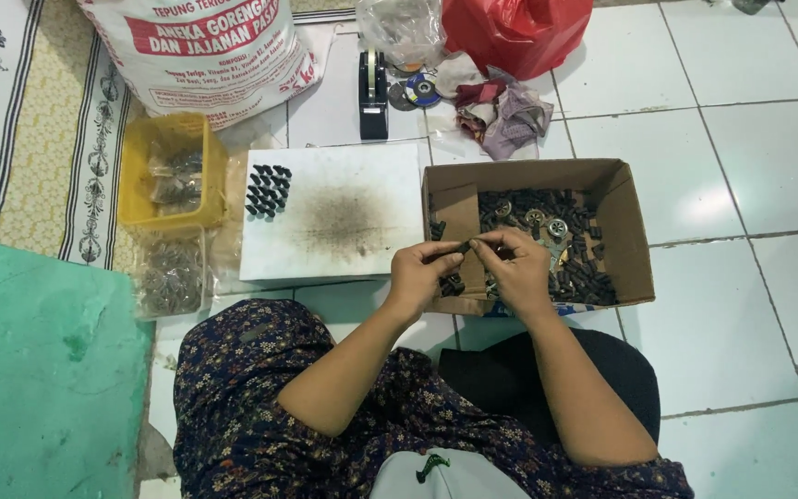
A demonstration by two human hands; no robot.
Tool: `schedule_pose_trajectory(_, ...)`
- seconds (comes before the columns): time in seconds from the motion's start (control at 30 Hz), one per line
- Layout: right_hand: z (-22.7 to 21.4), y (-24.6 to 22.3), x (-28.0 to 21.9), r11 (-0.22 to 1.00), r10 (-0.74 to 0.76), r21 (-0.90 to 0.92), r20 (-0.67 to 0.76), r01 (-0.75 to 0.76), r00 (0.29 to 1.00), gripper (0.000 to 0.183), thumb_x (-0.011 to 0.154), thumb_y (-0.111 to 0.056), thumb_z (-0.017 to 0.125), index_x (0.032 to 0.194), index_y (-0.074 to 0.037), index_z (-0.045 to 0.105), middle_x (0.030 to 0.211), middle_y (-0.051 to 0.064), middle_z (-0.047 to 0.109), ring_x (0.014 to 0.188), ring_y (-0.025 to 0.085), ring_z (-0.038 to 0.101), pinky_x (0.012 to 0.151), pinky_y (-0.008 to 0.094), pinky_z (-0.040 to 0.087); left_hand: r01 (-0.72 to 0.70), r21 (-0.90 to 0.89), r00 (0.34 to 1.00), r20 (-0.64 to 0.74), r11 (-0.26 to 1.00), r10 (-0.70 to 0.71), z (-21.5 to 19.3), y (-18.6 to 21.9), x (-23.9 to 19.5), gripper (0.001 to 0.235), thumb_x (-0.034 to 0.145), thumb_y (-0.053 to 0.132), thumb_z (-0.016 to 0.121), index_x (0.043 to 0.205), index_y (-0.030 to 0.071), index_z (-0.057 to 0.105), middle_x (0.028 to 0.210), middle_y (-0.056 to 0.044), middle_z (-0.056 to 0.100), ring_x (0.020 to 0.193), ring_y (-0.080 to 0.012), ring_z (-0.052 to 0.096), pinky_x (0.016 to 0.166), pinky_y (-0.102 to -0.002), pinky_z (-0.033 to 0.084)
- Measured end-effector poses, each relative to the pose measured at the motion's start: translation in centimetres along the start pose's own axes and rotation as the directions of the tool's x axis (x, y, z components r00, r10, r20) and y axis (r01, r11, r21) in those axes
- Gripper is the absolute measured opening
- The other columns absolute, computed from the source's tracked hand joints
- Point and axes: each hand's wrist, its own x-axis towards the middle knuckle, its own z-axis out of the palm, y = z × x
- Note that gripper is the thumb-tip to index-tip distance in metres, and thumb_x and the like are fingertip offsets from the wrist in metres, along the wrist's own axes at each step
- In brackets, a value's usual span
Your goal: Assembling small black components and placing them into a grid on a board
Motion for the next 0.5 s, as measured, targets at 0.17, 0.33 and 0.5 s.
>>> schedule_pose_trajectory(0.17, 0.0, -0.1, 0.2, 0.999, -0.017, -0.047, 0.039, 0.019, 0.999, 0.005, 0.088, -0.006, 0.083, 0.092, -0.003, 0.081, 0.071, 0.015, 0.072, 0.071, 0.023, 0.068, 0.058, 0.032, 0.055, 0.036, -0.094, 0.999, -0.032, 0.995, -0.039, 0.0, 0.1, -0.4, 0.027, 0.090, 0.000, 0.074, 0.116, -0.005, 0.074, 0.104, -0.026, 0.075, 0.089, -0.0230, 0.073, 0.074, -0.032, 0.063)
schedule_pose_trajectory(0.33, 0.3, 0.3, 0.2, 1.000, 0.027, -0.009, 0.046, -0.026, 0.999, 0.007, 0.090, -0.009, 0.083, 0.092, -0.003, 0.081, 0.071, 0.016, 0.072, 0.071, 0.019, 0.066, 0.056, 0.033, 0.054, 0.033, -0.143, 0.997, -0.065, 0.989, -0.043, 0.3, 0.9, -0.9, 0.026, 0.090, -0.002, 0.073, 0.115, -0.009, 0.073, 0.108, -0.031, 0.072, 0.092, -0.0253, 0.072, 0.077, -0.034, 0.063)
schedule_pose_trajectory(0.5, 0.8, 0.0, 0.4, 0.990, 0.131, 0.048, 0.088, -0.135, 0.987, 0.004, 0.088, -0.007, 0.080, 0.090, -0.004, 0.080, 0.069, 0.013, 0.071, 0.070, 0.014, 0.060, 0.057, 0.030, 0.054, 0.037, -0.202, 0.996, -0.077, 0.979, -0.053, 0.0, 0.0, -0.5, 0.024, 0.091, -0.002, 0.073, 0.115, -0.008, 0.073, 0.109, -0.033, 0.072, 0.094, -0.0284, 0.073, 0.079, -0.036, 0.064)
